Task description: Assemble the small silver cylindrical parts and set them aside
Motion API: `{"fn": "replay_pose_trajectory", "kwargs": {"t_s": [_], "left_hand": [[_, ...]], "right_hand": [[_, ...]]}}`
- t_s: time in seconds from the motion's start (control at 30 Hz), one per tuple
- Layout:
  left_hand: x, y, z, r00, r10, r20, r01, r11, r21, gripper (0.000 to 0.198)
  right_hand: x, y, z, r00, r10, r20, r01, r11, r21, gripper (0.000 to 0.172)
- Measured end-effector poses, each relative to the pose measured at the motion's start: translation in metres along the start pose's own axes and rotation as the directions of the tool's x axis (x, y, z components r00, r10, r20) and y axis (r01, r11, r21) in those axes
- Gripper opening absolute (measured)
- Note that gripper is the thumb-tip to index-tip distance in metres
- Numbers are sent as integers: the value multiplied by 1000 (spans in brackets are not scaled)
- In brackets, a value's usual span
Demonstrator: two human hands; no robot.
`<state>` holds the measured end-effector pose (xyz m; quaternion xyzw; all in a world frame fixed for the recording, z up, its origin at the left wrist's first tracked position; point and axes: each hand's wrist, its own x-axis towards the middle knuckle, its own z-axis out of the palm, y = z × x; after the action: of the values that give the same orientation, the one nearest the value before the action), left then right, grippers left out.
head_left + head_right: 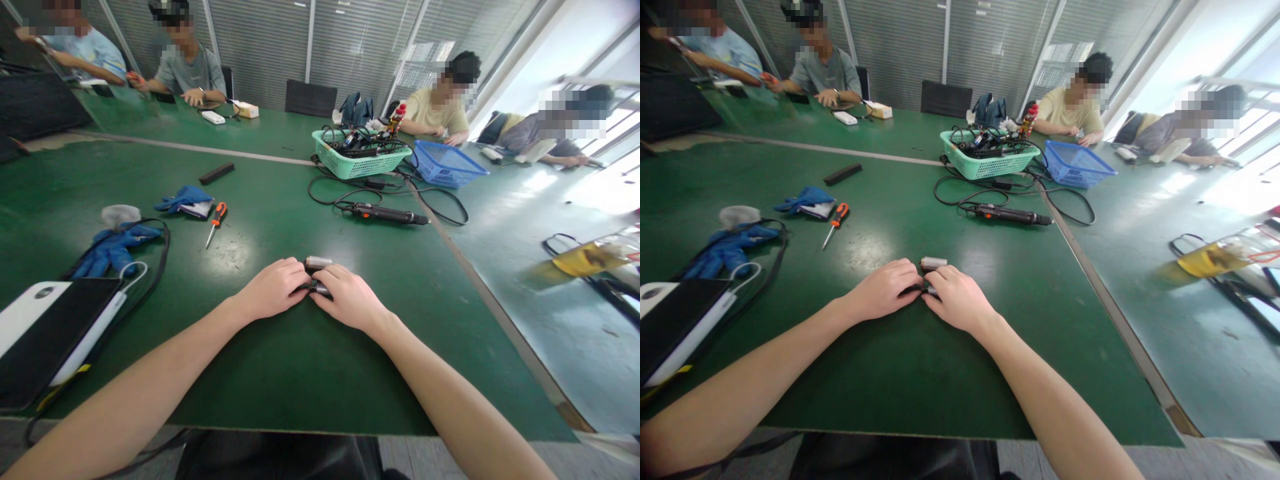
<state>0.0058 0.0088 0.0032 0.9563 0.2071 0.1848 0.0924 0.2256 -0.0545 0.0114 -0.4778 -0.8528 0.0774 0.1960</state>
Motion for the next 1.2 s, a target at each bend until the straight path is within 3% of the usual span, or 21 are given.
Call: {"fn": "replay_pose_trajectory", "kwargs": {"t_s": [1.2], "left_hand": [[0, 4, -1, 998, 43, 51, -48, 994, 100, 15]], "right_hand": [[0, -6, -7, 998, 24, 60, -19, 997, -69, 15]]}}
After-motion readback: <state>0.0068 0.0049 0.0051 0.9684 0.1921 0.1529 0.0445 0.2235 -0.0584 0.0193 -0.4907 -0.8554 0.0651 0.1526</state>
